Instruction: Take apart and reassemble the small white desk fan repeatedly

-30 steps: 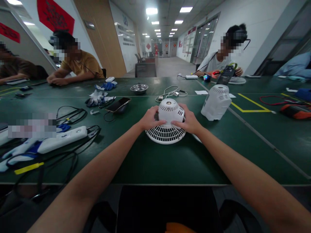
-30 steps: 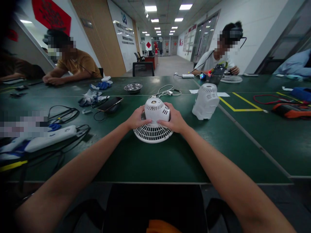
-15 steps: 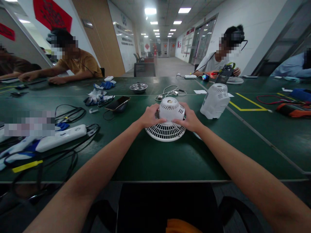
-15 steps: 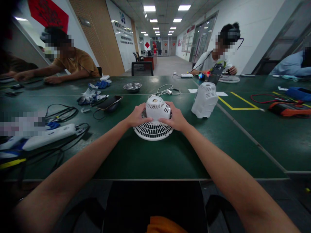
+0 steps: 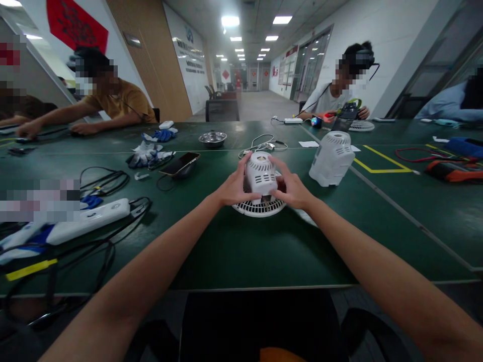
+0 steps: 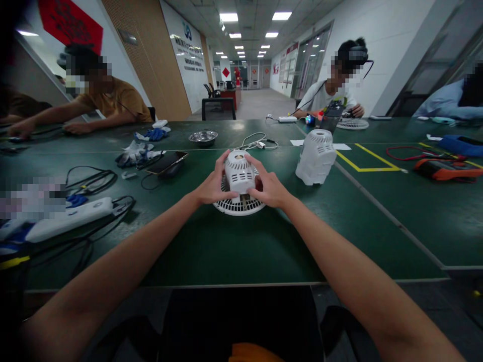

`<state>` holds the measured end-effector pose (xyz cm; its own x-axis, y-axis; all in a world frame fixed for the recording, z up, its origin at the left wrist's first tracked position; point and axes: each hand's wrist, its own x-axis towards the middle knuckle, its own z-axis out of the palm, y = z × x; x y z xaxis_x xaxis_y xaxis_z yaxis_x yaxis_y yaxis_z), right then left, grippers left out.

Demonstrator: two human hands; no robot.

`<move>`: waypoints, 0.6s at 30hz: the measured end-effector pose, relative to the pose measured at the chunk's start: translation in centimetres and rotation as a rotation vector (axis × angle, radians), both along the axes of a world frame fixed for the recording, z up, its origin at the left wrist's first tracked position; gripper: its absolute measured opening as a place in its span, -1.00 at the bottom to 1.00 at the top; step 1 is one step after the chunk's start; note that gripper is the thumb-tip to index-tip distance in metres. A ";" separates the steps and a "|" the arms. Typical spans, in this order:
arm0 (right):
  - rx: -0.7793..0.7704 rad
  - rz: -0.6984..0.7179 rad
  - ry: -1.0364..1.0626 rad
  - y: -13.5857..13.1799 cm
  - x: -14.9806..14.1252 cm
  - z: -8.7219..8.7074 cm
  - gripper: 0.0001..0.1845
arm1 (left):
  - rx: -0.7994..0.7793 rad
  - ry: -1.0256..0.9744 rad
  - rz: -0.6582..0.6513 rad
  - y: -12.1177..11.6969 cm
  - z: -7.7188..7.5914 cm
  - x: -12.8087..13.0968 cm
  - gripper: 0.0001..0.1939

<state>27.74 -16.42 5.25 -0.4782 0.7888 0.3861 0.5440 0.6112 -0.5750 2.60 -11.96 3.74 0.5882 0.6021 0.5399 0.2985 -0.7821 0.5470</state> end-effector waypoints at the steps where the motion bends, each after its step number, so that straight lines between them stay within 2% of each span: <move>1: -0.002 0.008 -0.002 0.0 0.0 0.0 0.03 | 0.027 -0.008 0.000 0.0 -0.1 0.2 0.35; 5: 0.011 0.027 0.024 -0.2 -0.3 0.1 0.05 | 0.096 -0.011 -0.024 0.2 0.0 0.2 0.25; 10: 0.013 0.034 0.048 -0.2 -0.5 0.0 0.05 | 0.096 0.016 -0.081 0.6 0.5 -0.4 0.18; 15: 0.008 0.058 0.100 0.0 -0.5 -0.5 0.07 | 0.203 -0.054 -0.113 1.1 -0.1 -0.4 0.12; 18: 0.011 0.070 0.129 0.1 -0.6 -0.5 0.07 | 0.209 -0.065 -0.112 1.2 -0.2 -0.3 0.08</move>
<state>27.10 -16.36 4.70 -0.4774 0.7509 0.4562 0.4221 0.6514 -0.6304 2.27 -10.75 3.51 0.6053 0.4063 0.6845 0.1727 -0.9065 0.3853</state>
